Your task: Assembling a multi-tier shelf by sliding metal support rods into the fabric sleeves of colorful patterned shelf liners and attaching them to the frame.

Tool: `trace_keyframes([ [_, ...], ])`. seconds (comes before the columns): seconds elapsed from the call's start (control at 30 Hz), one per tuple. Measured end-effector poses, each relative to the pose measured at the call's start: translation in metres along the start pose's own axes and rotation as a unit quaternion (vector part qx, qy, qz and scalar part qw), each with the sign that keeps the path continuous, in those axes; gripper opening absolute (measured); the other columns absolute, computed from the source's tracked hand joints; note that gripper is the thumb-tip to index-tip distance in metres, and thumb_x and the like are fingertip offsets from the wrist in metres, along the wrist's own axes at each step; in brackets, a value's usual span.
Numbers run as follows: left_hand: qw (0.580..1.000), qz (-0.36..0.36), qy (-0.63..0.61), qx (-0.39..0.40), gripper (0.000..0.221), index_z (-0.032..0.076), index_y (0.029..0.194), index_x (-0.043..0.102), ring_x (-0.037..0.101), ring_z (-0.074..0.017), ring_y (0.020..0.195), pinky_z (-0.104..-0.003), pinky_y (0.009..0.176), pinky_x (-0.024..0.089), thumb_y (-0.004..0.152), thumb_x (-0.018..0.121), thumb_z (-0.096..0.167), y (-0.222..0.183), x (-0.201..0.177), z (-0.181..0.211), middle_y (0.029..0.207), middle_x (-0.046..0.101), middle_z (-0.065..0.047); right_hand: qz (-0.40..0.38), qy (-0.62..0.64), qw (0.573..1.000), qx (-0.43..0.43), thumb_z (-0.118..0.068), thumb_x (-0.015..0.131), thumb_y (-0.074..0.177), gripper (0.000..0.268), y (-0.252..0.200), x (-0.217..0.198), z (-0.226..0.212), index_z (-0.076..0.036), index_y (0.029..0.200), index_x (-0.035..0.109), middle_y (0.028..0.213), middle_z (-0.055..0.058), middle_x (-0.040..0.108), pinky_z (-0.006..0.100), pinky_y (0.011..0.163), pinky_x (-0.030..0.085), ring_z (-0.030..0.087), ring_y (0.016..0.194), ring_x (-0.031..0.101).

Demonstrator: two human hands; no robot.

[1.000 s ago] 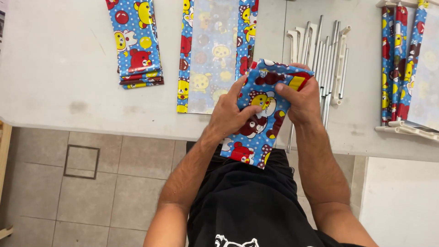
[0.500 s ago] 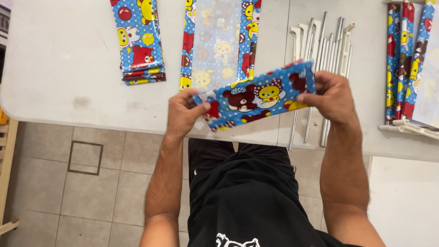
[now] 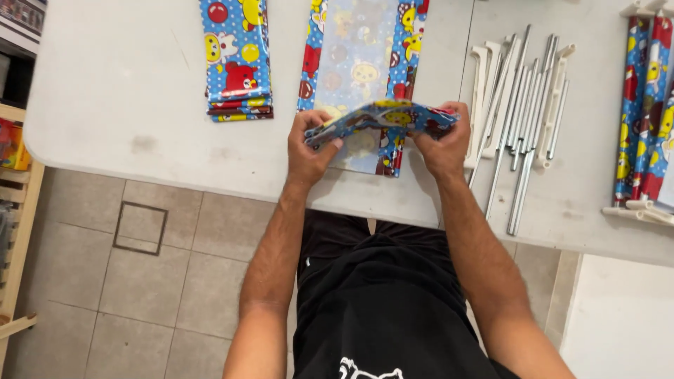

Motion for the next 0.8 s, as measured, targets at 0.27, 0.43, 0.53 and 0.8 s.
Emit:
trace_keyframes([
  [0.27, 0.958, -0.064, 0.267, 0.085, 0.017, 0.015, 0.101, 0.064, 0.074, -0.0346, 0.069, -0.041, 0.067, 0.060, 0.100, 0.070, 0.031, 0.005, -0.025, 0.038, 0.078, 0.074, -0.009, -0.131, 0.009, 0.990, -0.056, 0.017, 0.081, 0.091, 0.022, 0.019, -0.032, 0.014, 0.003, 0.091, 0.064, 0.091, 0.022, 0.071, 0.032, 0.052, 0.053, 0.020, 0.062, 0.065],
  [0.43, 0.928, -0.098, 0.346, 0.100, 0.017, 0.020, 0.102, 0.057, 0.070, -0.0328, 0.057, -0.043, 0.059, 0.058, 0.102, 0.063, 0.037, -0.015, -0.037, 0.037, 0.060, 0.065, -0.006, -0.168, 0.037, 0.982, -0.077, 0.022, 0.083, 0.084, 0.025, 0.021, -0.036, -0.009, 0.005, 0.084, 0.065, 0.087, 0.023, 0.070, 0.033, 0.055, 0.053, 0.020, 0.061, 0.065],
  [0.53, 0.966, -0.040, 0.253, 0.029, 0.026, 0.019, 0.100, 0.058, 0.069, -0.0277, 0.058, -0.041, 0.060, 0.057, 0.103, 0.061, 0.044, -0.001, -0.053, 0.046, 0.064, 0.066, -0.006, -0.188, 0.063, 0.977, -0.082, 0.011, 0.081, 0.087, 0.028, 0.018, -0.028, -0.026, 0.006, 0.106, 0.060, 0.103, 0.026, 0.068, 0.034, 0.064, 0.058, 0.025, 0.072, 0.069],
  [0.8, 0.957, 0.271, 0.029, -0.103, 0.025, 0.004, 0.114, 0.060, 0.071, -0.0233, 0.098, -0.037, 0.081, 0.062, 0.096, 0.060, 0.020, 0.092, -0.124, 0.026, 0.105, 0.073, -0.009, -0.174, -0.047, 0.981, -0.076, 0.010, 0.068, 0.099, 0.030, -0.002, -0.025, -0.079, 0.005, 0.124, 0.052, 0.121, 0.023, 0.064, 0.029, 0.072, 0.061, 0.025, 0.085, 0.071],
])
Point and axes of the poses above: each hand's wrist, its own y-axis towards the middle knuckle, its own x-axis out of the palm, z = x × y, the point moved 4 cm from there along y, towards the middle knuckle
